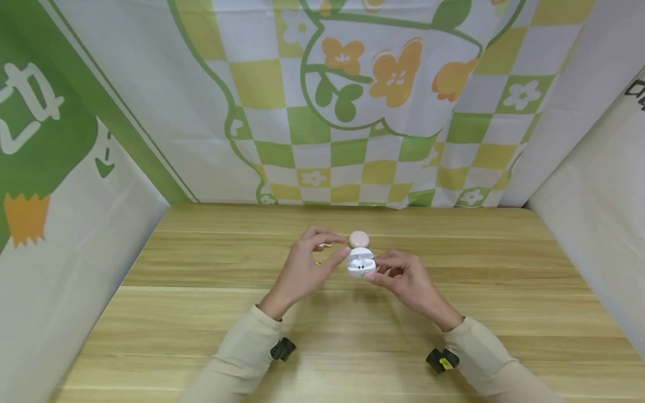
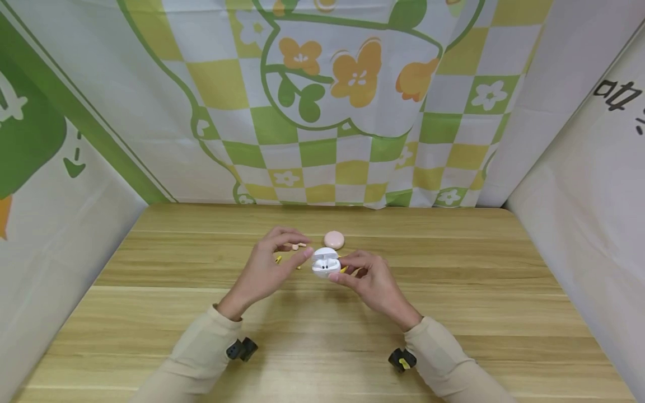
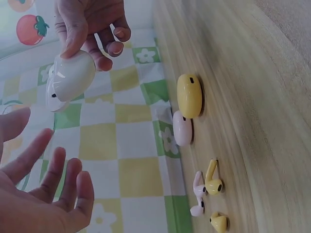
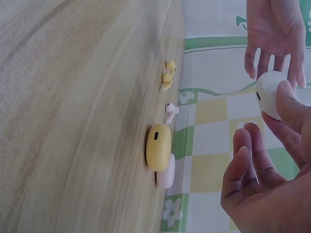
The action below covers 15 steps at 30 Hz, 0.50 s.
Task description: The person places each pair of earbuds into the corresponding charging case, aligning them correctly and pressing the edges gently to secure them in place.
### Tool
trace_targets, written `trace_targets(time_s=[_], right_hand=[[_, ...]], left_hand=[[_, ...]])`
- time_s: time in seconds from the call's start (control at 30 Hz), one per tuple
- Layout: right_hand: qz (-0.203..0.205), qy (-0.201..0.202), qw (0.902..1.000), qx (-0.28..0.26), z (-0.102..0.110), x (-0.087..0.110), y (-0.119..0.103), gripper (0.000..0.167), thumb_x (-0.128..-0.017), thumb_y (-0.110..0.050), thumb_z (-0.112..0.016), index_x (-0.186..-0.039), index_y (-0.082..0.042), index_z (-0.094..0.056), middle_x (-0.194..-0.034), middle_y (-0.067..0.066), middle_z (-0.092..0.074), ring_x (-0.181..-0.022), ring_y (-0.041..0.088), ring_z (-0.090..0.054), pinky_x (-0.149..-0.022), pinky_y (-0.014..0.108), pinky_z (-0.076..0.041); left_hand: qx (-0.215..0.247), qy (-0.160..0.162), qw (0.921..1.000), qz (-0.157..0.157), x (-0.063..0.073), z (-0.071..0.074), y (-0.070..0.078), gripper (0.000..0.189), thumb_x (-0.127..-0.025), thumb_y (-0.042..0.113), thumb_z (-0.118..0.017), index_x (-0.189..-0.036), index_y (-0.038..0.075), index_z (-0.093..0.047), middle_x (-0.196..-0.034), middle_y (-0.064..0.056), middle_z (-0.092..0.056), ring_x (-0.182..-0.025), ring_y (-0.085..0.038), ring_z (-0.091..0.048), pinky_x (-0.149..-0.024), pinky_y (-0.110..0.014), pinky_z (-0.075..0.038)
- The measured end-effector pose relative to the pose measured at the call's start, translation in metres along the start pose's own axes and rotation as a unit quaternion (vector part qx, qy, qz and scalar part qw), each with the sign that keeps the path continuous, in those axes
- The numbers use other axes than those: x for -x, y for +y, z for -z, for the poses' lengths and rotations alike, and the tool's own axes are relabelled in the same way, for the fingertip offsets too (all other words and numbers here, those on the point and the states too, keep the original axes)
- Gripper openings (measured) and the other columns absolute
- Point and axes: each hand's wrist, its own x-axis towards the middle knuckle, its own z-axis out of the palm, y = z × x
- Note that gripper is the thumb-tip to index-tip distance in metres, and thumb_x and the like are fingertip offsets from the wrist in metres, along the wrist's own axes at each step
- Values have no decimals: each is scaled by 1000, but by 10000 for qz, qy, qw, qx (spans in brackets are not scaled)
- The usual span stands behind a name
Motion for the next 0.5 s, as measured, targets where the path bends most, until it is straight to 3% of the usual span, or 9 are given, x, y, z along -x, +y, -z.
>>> trace_targets(time_s=[0.23,0.5], right_hand=[[61,-30,10000,-5,-1,1,-2,22,-84,-7,-83,-106,-3,-79,-97,5,-71,-81,16,-63,-66,29,-56],[32,-136,9999,-37,-1,2,-3,22,-84,-8,-83,-106,-4,-80,-98,3,-71,-83,16,-64,-69,29,-56]], left_hand=[[-19,-487,9977,466,-2,-1,-2,29,-102,29,-63,-111,5,-76,-122,-11,-61,-115,-27,-57,-93,-48,-51],[-72,-1023,9929,596,-3,-3,-5,32,-104,32,-60,-105,5,-77,-126,-13,-62,-119,-28,-56,-91,-45,-53]])
